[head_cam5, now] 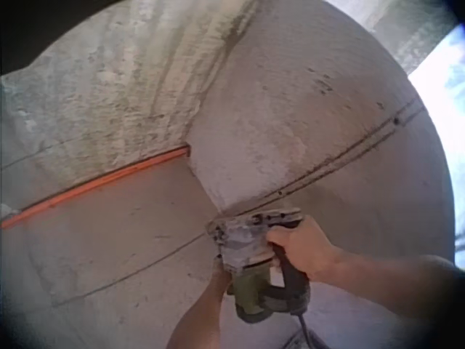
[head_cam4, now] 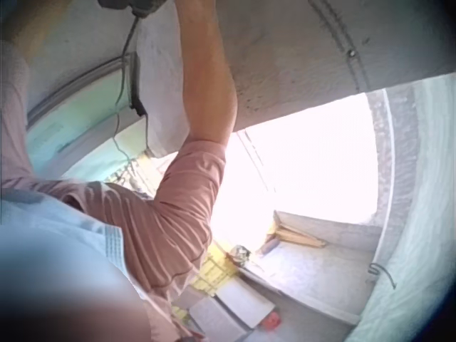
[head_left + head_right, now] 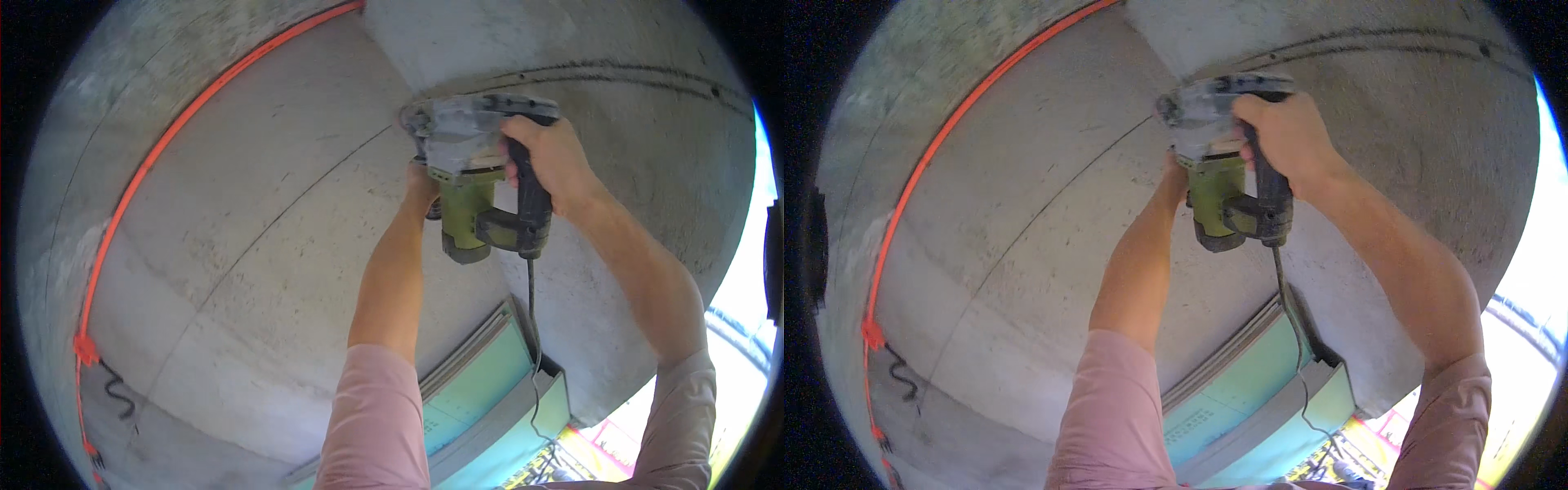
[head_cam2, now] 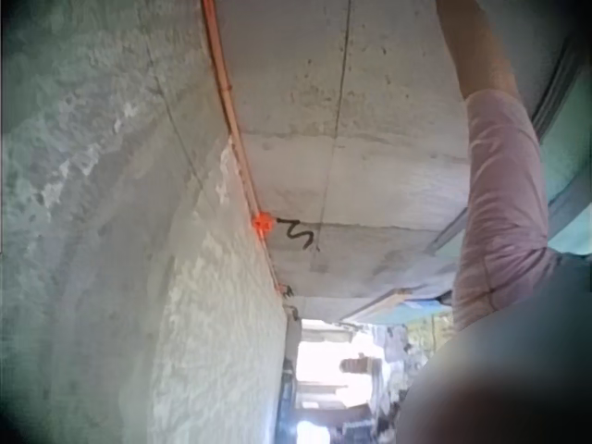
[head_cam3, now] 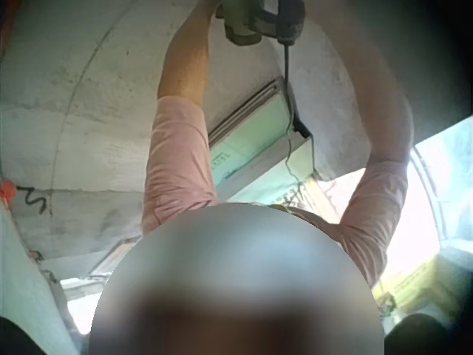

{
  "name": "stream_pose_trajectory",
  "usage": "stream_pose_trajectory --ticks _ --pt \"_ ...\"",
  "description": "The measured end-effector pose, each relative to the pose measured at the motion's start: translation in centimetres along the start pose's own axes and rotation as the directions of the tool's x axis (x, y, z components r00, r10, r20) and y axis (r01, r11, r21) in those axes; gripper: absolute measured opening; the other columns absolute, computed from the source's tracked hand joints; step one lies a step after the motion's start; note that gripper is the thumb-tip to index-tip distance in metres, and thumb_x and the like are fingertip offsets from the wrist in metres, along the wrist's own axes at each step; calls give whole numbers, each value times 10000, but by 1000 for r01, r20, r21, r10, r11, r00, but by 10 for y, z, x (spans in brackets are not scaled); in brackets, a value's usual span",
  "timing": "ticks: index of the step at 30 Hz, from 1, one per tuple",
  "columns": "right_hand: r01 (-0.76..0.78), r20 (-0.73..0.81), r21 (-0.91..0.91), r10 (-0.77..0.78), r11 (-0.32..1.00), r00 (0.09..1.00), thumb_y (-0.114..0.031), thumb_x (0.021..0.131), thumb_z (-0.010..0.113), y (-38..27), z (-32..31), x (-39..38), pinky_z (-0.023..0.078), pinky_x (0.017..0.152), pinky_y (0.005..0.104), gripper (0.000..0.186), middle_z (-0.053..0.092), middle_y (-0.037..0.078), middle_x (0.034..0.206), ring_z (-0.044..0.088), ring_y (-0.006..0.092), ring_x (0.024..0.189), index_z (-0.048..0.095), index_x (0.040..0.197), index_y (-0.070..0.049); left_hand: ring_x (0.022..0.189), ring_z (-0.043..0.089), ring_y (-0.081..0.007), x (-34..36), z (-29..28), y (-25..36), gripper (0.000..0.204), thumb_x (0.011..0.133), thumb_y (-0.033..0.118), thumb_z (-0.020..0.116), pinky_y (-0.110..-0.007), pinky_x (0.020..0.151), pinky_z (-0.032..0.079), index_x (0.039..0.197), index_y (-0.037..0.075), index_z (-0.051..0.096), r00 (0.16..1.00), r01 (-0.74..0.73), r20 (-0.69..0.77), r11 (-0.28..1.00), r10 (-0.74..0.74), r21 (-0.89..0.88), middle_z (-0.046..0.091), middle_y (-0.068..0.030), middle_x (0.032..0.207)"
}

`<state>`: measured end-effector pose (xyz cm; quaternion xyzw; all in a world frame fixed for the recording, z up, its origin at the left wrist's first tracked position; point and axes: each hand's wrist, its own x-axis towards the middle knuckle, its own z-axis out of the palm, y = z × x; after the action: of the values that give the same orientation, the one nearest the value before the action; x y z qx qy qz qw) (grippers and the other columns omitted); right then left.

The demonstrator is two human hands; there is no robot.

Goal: Drilling holes in a concrete ceiling using a hammer drill for electrical installation.

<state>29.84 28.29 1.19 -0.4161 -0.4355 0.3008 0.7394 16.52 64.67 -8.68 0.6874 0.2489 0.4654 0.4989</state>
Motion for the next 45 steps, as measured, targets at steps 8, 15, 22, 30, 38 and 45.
stream_pose_trajectory --ticks 8,15,22,30,38,45 --pt "-68 -6 181 70 981 998 -174 859 621 7 -21 -4 468 493 332 195 584 76 666 552 171 515 602 766 -3 975 691 -390 -41 43 33 285 719 144 760 -446 781 551 959 -4 720 980 135 -199 808 -22 574 704 -261 965" --pt "18 58 205 -31 979 998 -155 880 611 -33 -8 -49 450 463 298 178 644 72 737 556 140 509 638 843 16 970 686 -407 -98 35 91 358 730 283 764 -469 794 542 933 -7 712 911 182 -405 803 80 568 704 -260 948" --pt "119 130 116 -133 986 983 -93 869 616 -31 -23 -119 443 495 280 131 657 54 784 565 118 542 645 915 27 868 709 -346 -142 56 77 373 790 316 715 -445 735 521 927 -31 691 900 135 -430 893 70 429 706 -255 927" --pt "11 312 182 -69 983 948 -58 869 628 -25 26 -174 451 546 270 87 622 28 719 571 104 579 640 868 28 782 546 -102 -224 -41 67 262 851 208 657 -354 692 489 915 -46 673 956 -99 -294 938 -4 -333 700 -13 880" --pt "-29 391 203 -54 979 919 -61 872 628 -30 77 -203 451 543 276 93 618 36 717 575 113 578 630 877 32 754 550 -109 -269 -126 70 289 827 248 682 -375 679 489 887 -35 675 882 -184 -460 973 102 -137 719 -80 830" --pt "-39 366 192 -34 981 930 -64 875 611 -24 96 -206 458 533 286 118 639 60 765 582 126 576 611 921 45 764 675 -232 -266 -150 57 338 801 298 682 -425 699 496 903 -25 683 825 -83 -562 996 52 -30 718 -201 831"
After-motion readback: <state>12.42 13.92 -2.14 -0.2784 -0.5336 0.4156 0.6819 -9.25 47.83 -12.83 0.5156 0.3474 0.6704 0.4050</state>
